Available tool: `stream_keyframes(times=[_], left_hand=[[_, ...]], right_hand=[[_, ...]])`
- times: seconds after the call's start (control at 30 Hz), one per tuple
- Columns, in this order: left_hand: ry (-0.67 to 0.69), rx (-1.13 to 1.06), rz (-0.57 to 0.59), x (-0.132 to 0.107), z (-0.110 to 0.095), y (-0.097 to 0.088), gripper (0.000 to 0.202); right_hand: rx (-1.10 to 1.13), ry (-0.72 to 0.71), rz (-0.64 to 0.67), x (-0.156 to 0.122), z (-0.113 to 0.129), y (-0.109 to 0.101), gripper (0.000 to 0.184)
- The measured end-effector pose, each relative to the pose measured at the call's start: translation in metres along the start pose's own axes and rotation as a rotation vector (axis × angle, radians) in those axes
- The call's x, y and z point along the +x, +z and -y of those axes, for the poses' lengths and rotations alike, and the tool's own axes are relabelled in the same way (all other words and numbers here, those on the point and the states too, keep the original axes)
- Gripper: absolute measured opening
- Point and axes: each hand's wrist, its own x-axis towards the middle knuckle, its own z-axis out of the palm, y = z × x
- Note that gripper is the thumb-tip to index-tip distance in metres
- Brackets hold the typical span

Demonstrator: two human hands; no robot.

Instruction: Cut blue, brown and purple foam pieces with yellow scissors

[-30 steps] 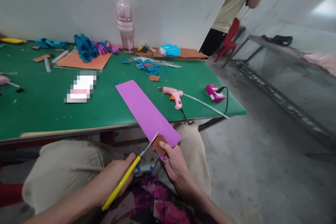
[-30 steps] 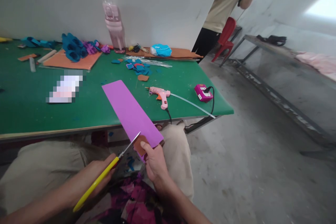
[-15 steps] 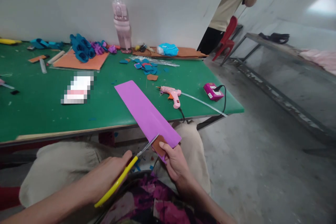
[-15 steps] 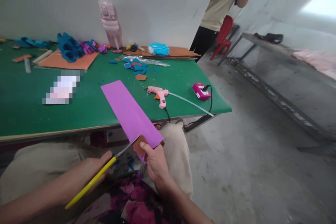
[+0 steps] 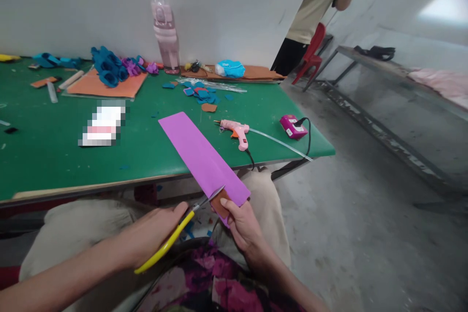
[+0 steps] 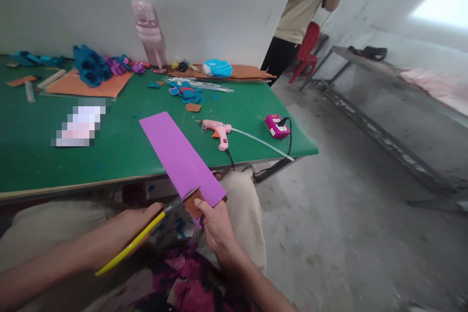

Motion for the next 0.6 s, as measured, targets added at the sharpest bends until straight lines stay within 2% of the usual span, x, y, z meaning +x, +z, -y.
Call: stream_keyframes(times=[0.2,0.4,0.6], left_hand=[[-0.008,-0.124,0.014,0.004,-0.004,-0.001,0.012],[-0.037,0.002,-0.03,0.007,0.005,0.006,0.021],[-0.052,-0.063,0.009,0.001,0.003,0.007,0.02]], right_hand=[[-0.018,-0.006,0.004,0.002,-0.001,-0.001,0.041],[-0.004,0.008,0.004,0.0,0.0,0.001,0.041],[-0.005,0.022,-0.02,-0.001,0.0,0.001,0.039]])
